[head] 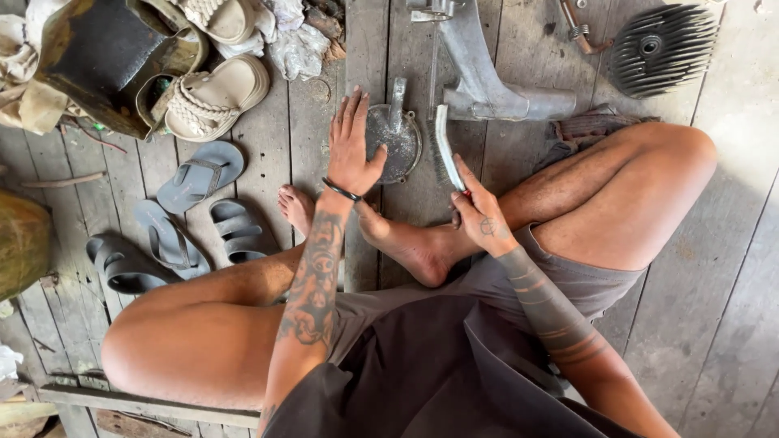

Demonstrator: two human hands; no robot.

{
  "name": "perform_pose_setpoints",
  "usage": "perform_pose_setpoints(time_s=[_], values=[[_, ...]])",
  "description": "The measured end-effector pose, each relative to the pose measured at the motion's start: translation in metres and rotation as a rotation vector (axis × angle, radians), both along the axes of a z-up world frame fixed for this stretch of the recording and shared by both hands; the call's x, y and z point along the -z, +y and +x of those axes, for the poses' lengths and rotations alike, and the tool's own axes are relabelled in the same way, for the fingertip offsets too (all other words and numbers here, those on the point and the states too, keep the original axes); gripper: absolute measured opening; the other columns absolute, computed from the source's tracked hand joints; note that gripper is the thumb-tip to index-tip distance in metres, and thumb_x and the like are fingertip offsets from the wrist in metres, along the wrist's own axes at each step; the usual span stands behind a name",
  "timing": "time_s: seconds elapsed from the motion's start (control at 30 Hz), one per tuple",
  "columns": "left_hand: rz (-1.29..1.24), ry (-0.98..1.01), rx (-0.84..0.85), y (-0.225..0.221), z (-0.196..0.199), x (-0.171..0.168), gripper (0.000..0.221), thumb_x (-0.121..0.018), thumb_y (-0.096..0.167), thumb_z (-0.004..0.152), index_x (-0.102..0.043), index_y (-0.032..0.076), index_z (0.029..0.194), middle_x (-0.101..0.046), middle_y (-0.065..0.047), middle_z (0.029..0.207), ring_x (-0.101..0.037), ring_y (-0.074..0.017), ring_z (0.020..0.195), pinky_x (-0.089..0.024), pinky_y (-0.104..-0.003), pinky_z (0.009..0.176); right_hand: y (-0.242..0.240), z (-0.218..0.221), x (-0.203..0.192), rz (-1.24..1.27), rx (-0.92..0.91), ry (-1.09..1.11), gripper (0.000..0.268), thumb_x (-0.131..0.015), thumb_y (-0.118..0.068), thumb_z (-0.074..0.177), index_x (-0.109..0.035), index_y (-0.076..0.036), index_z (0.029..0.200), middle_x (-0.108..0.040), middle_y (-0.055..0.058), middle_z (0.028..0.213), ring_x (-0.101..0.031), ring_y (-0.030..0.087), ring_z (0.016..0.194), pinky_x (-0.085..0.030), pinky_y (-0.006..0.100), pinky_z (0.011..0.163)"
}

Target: Using a wire brush to clean and remove debris from a metal motorcycle engine component.

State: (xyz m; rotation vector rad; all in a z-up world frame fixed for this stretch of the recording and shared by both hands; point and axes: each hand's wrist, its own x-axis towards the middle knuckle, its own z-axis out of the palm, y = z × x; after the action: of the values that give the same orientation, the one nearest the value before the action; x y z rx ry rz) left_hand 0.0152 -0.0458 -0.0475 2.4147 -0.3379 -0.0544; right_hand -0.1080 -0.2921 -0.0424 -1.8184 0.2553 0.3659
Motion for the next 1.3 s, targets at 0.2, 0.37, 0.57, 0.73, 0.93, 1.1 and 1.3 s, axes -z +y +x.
perform_pose_setpoints(time_s=[0.2,0.37,0.57,0.73,0.93,1.1,1.3], values=[[0.144,0.202,0.105,0.007,-0.011,0.048,0.071,-0.055,0.037,0.109,-0.018,0.026,0.168,-0.021,-0.001,0.168,-0.025,-0.0320,0.152,-0.027,-0.067,0.117,0.027,-0.007,0.006,0.240,-0.005,-0.026,0.061,-0.047,0.002,0.100,-0.035,-0.011,0.159,-0.068,0.019,0.110,-0.069,0.018,0.066,-0.063,0.032,0.048],[0.120,0.233,-0.146,-0.008,-0.019,0.057,0.073,-0.059,0.044,0.107,-0.021,0.024,0.165,-0.023,-0.006,0.154,-0.031,-0.0341,0.138,-0.035,-0.064,0.103,0.050,0.016,-0.019,0.065,0.042,0.003,0.059,-0.049,-0.001,0.102,-0.034,-0.008,0.159,-0.069,0.019,0.083,-0.071,0.024,0.059,-0.064,0.035,0.046],[0.093,0.370,-0.264,-0.021,-0.021,0.051,0.079,-0.064,0.050,0.102,-0.021,0.026,0.163,-0.023,-0.010,0.149,-0.030,-0.0382,0.132,-0.034,-0.062,0.099,0.045,0.027,-0.015,0.001,0.055,-0.006,0.059,-0.049,-0.001,0.103,-0.035,-0.012,0.159,-0.071,0.018,0.081,-0.069,0.022,0.053,-0.060,0.031,0.040],[0.081,0.401,-0.259,-0.013,-0.012,0.054,0.070,-0.065,0.058,0.097,-0.033,0.033,0.154,-0.030,-0.005,0.142,-0.036,-0.0353,0.129,-0.034,-0.056,0.098,0.036,0.027,-0.032,-0.072,0.010,0.014,0.060,-0.052,-0.003,0.101,-0.037,-0.014,0.159,-0.072,0.016,0.082,-0.070,0.021,0.053,-0.059,0.031,0.040],[0.010,0.004,-0.050,0.001,0.010,0.057,0.040,-0.042,0.038,0.107,-0.052,0.020,0.142,-0.045,-0.005,0.149,-0.041,-0.0294,0.139,-0.027,-0.056,0.112,0.052,-0.003,-0.059,-0.104,0.005,0.063,0.064,-0.050,0.000,0.098,-0.037,-0.014,0.158,-0.071,0.017,0.084,-0.069,0.022,0.051,-0.060,0.031,0.040],[-0.172,0.005,0.023,0.000,0.011,0.043,0.042,-0.036,0.031,0.112,-0.058,0.013,0.142,-0.051,-0.007,0.155,-0.037,-0.0285,0.151,-0.013,-0.061,0.123,0.069,0.022,-0.070,-0.264,-0.155,-0.150,0.062,-0.050,0.003,0.098,-0.034,-0.001,0.158,-0.068,0.034,0.111,-0.073,0.046,0.079,-0.058,0.053,0.052],[-0.182,-0.005,-0.056,-0.005,0.010,0.046,0.046,-0.031,0.033,0.110,-0.057,0.014,0.143,-0.054,-0.004,0.154,-0.038,-0.0247,0.152,-0.011,-0.064,0.125,0.103,0.048,-0.081,-0.432,-0.171,-0.066,0.068,-0.043,-0.007,0.103,-0.016,-0.017,0.164,-0.069,0.030,0.126,-0.068,0.051,0.097,-0.052,0.055,0.081]])
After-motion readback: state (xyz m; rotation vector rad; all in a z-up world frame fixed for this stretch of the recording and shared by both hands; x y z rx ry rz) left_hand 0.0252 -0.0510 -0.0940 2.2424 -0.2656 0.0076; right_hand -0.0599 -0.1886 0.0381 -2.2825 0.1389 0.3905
